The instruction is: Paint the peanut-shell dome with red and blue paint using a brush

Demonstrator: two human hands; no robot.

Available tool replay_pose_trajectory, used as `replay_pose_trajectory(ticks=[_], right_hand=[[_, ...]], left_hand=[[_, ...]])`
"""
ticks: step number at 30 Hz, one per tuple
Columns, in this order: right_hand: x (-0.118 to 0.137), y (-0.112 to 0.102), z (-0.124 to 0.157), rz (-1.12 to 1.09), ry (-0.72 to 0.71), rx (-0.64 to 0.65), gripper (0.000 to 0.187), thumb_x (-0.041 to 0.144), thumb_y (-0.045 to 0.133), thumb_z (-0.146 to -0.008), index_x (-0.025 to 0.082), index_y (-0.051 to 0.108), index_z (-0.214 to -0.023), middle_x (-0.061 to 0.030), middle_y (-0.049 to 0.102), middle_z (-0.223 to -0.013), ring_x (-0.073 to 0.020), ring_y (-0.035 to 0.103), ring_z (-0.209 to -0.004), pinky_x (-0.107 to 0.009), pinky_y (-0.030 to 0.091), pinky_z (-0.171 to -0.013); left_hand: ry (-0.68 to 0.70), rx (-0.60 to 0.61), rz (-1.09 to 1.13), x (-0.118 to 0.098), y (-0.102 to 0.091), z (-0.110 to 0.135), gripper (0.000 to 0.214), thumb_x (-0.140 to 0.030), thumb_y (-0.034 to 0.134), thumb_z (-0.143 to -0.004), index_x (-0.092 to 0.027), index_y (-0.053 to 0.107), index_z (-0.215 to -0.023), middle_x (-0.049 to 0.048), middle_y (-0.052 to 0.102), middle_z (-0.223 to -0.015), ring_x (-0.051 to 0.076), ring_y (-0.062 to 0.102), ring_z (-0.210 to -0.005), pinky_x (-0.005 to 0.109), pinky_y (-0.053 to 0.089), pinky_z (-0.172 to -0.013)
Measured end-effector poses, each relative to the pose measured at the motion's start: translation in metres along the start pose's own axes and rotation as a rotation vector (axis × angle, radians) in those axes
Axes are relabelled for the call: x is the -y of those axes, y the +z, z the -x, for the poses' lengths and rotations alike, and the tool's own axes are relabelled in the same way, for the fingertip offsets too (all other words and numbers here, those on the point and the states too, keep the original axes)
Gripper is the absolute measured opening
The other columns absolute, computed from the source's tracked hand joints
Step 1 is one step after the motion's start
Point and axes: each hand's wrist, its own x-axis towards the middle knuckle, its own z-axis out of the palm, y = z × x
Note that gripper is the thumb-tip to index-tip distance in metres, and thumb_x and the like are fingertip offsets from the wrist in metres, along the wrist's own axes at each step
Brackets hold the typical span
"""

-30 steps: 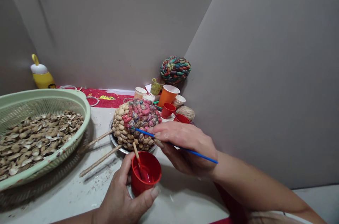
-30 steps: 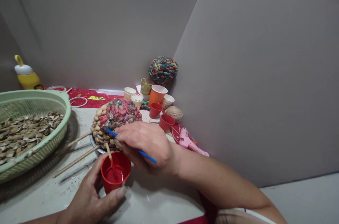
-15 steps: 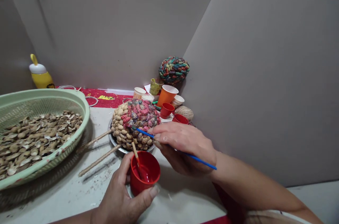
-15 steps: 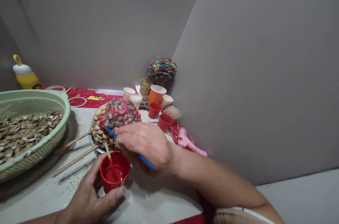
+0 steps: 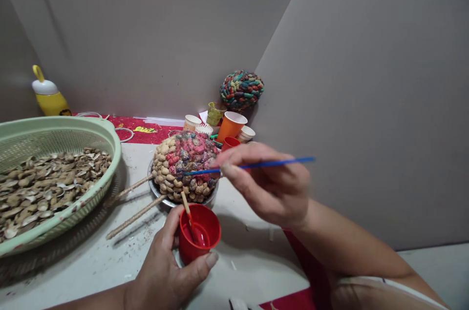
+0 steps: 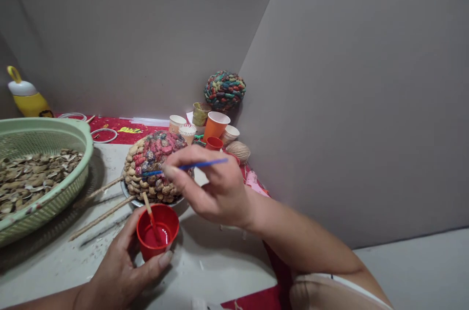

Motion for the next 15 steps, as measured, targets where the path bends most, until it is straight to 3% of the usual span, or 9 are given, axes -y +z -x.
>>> replay_pose_trajectory(ticks=[2, 8, 11, 15], right_hand=[[-0.005, 0.0, -0.011, -0.037, 0.131, -0.015, 0.007, 0.014, 0.064, -0.093, 0.019, 0.065, -0.088, -0.0025, 0.072, -0.082, -0.0122, 0.071, -0.067, -0.024, 0.06, -0.062], [-0.019, 0.005, -0.044, -0.258, 0.408, 0.134, 0.03, 0.043, 0.069, -0.092, 0.017, 0.059, -0.082, 0.0025, 0.062, -0.066, -0.0104, 0.066, -0.059, -0.021, 0.055, -0.054], [-0.024, 0.005, -0.056, -0.303, 0.463, 0.184, 0.04, 0.055, 0.071, -0.086, 0.018, 0.057, -0.08, 0.0029, 0.062, -0.064, -0.0107, 0.066, -0.058, -0.02, 0.054, -0.053], [-0.025, 0.004, -0.064, -0.339, 0.477, 0.226, 0.039, 0.053, 0.074, -0.084, 0.019, 0.055, -0.081, 0.0031, 0.064, -0.066, -0.0118, 0.069, -0.059, -0.021, 0.056, -0.054]], left_hand=[[-0.017, 0.001, 0.007, -0.002, 0.0, 0.0, 0.075, -0.049, 0.076, -0.075, -0.018, 0.046, -0.136, 0.0152, 0.068, -0.132, 0.03, 0.065, -0.116, 0.037, 0.054, -0.096], [-0.055, -0.018, 0.011, -0.002, 0.002, 0.001, 0.078, -0.048, 0.076, -0.073, -0.019, 0.045, -0.138, 0.0153, 0.067, -0.132, 0.031, 0.065, -0.117, 0.04, 0.052, -0.099], [-0.061, -0.015, 0.021, 0.003, 0.002, 0.001, 0.083, -0.05, 0.077, -0.072, -0.019, 0.043, -0.141, 0.0159, 0.065, -0.136, 0.033, 0.063, -0.121, 0.041, 0.05, -0.102], [-0.04, -0.002, 0.022, 0.006, 0.001, 0.001, 0.083, -0.051, 0.076, -0.074, -0.02, 0.041, -0.143, 0.0155, 0.064, -0.137, 0.032, 0.063, -0.122, 0.041, 0.05, -0.103]])
